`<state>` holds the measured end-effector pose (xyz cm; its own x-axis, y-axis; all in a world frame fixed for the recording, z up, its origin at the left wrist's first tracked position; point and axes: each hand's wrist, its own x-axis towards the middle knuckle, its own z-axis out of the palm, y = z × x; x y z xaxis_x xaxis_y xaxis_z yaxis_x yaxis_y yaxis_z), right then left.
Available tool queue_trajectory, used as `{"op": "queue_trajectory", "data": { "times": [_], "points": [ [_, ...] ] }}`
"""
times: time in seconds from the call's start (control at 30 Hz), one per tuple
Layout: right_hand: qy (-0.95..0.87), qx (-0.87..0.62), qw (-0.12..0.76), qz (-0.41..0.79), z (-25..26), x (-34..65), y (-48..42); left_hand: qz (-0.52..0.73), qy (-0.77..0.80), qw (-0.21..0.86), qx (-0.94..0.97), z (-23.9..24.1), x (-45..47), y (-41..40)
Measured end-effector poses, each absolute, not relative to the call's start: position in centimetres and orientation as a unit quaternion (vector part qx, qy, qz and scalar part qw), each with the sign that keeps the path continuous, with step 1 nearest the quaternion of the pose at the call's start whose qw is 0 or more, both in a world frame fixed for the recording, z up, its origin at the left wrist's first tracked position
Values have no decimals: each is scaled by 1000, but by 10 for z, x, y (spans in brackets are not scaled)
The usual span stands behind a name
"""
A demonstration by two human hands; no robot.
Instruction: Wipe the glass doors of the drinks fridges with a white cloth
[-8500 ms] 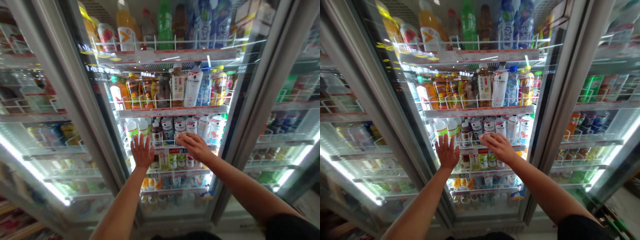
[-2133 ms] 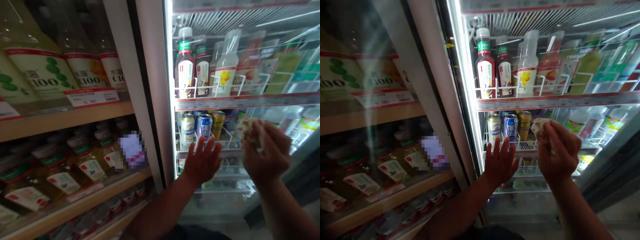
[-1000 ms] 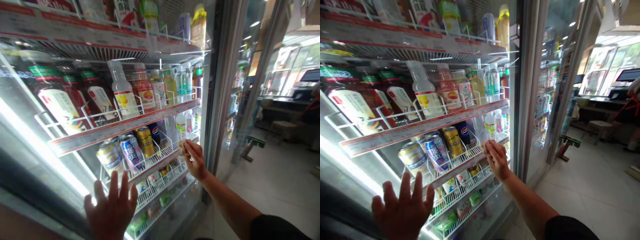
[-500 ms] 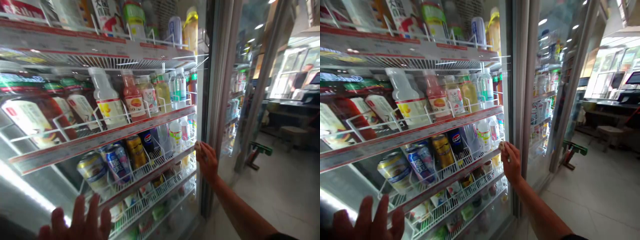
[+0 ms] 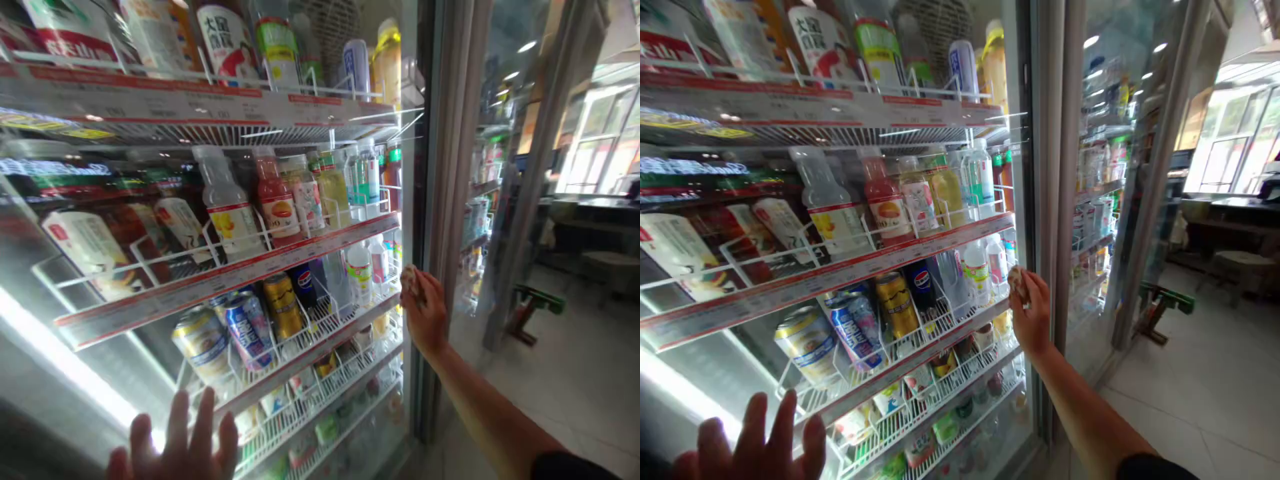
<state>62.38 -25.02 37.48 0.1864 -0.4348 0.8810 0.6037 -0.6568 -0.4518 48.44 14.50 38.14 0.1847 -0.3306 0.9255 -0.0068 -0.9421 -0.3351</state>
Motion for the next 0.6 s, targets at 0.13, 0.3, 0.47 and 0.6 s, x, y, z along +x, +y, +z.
{"op": "queue_trajectory", "data": {
  "times": [0.13,0.3,0.47,0.6],
  "points": [
    [-113,-652,357,-659,393,619,-235,-631,110,132,-756,378,485,146],
    [-181,-666,314,-652,376,599,-206,-648,99,129,-744,374,487,144],
    [-211,-655,315,-653,403,595,-192,-654,109,128,-737,377,486,139],
    [-225,-651,308,-657,395,589,-175,-658,111,127,-734,379,485,137]
  ]
}}
